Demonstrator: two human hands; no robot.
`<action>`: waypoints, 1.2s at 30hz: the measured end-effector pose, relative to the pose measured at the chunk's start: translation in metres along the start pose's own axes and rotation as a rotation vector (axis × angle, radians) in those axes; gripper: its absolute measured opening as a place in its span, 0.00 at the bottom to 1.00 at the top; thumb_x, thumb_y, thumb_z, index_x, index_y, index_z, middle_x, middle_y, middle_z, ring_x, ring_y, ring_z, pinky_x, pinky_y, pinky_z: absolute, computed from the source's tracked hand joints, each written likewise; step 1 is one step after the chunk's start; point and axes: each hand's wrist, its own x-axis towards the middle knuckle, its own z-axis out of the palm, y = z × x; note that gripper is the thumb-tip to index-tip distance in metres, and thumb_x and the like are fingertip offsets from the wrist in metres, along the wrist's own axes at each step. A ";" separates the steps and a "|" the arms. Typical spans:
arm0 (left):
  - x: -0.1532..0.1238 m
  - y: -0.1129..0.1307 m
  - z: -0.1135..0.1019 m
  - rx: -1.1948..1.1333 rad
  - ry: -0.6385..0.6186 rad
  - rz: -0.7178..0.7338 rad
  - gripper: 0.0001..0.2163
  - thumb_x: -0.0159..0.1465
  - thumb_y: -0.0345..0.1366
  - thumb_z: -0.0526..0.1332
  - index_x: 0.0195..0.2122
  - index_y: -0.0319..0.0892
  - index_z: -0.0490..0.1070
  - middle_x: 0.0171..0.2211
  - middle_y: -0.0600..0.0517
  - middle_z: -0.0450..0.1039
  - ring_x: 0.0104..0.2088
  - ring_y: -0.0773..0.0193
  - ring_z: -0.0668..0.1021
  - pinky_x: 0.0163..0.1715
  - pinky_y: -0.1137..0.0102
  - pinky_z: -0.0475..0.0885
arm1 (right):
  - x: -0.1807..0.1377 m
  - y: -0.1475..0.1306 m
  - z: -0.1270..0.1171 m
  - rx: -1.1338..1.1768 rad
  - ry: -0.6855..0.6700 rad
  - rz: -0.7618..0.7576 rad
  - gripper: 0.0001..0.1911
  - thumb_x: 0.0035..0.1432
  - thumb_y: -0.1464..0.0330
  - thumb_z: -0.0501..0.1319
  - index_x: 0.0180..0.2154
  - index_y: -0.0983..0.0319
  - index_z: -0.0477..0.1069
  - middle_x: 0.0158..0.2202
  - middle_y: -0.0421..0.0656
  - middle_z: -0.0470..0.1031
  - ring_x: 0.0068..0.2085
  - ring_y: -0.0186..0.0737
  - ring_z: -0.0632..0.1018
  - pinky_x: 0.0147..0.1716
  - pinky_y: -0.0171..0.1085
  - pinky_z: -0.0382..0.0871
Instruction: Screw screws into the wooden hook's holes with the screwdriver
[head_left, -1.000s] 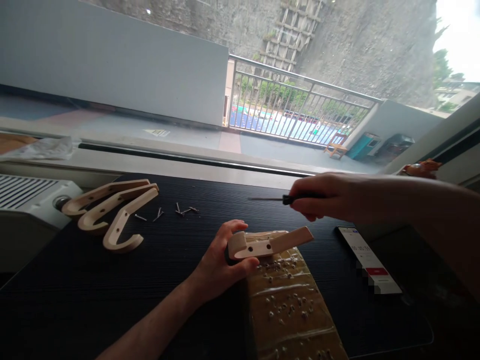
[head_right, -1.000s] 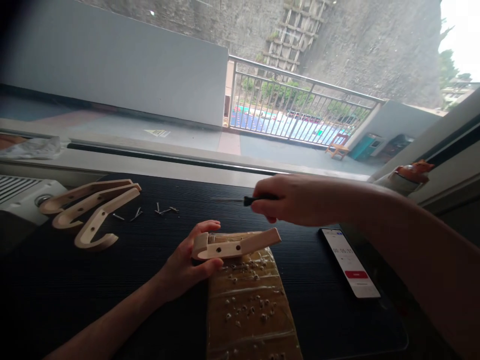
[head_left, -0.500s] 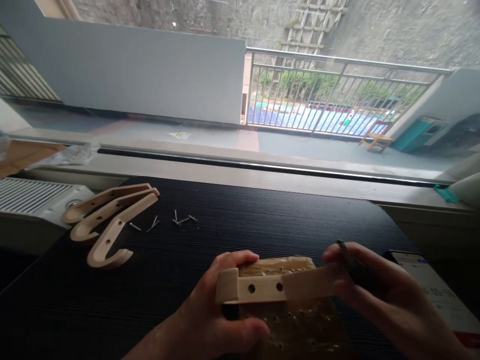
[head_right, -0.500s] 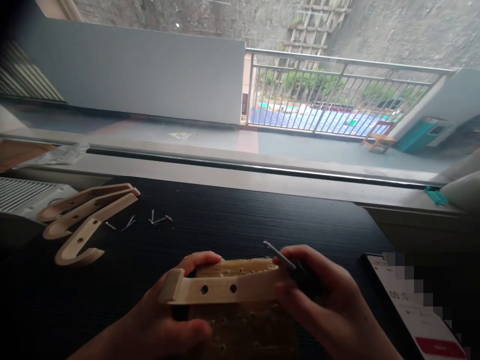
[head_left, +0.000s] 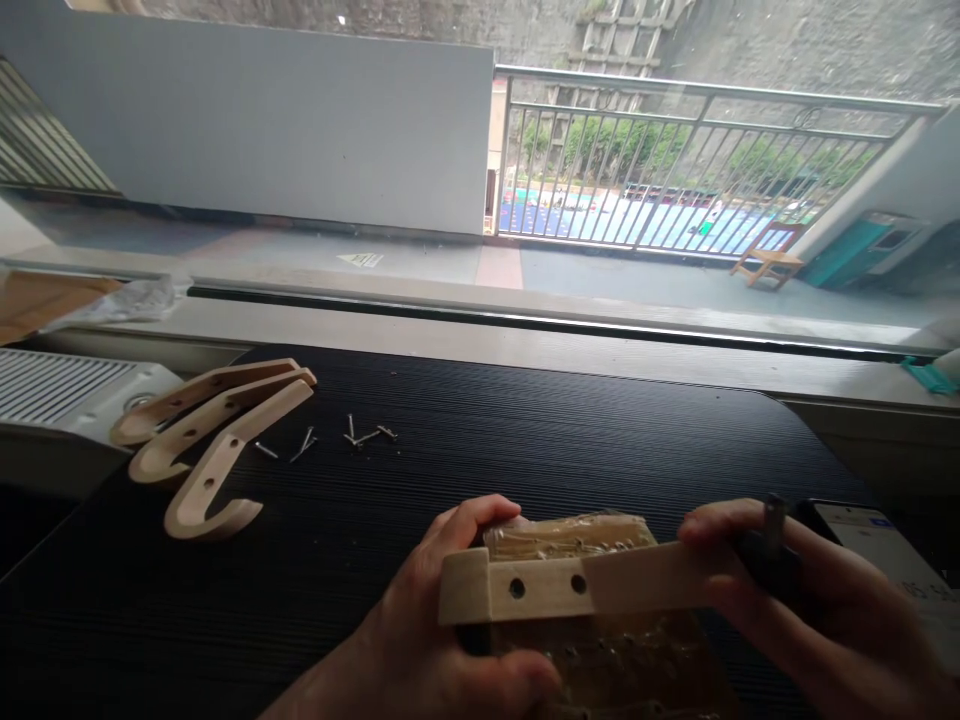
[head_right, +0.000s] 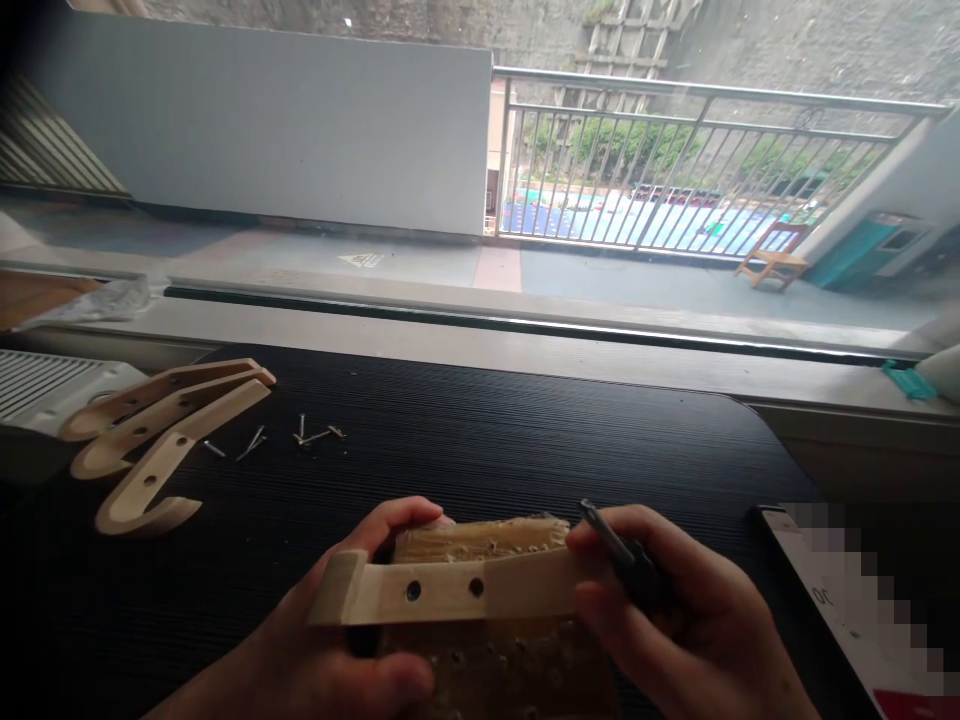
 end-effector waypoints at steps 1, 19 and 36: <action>0.000 -0.001 0.001 -0.011 -0.009 -0.010 0.34 0.46 0.36 0.69 0.54 0.50 0.56 0.52 0.49 0.65 0.50 0.51 0.69 0.50 0.60 0.66 | 0.002 0.002 0.000 0.022 0.037 0.004 0.12 0.40 0.63 0.68 0.32 0.56 0.74 0.27 0.42 0.76 0.26 0.39 0.75 0.21 0.29 0.70; 0.009 0.012 -0.111 0.847 0.470 0.074 0.13 0.61 0.37 0.52 0.38 0.39 0.74 0.38 0.47 0.76 0.40 0.58 0.76 0.41 0.67 0.70 | 0.021 0.034 0.022 0.538 0.284 0.098 0.23 0.53 0.51 0.54 0.38 0.63 0.72 0.22 0.39 0.67 0.23 0.34 0.67 0.23 0.33 0.63; 0.054 0.023 -0.098 1.329 0.227 0.215 0.05 0.53 0.27 0.61 0.23 0.41 0.74 0.33 0.48 0.74 0.42 0.56 0.73 0.50 0.57 0.60 | 0.026 0.042 0.020 0.508 0.104 0.064 0.23 0.52 0.51 0.55 0.39 0.64 0.69 0.17 0.35 0.61 0.20 0.32 0.62 0.19 0.33 0.57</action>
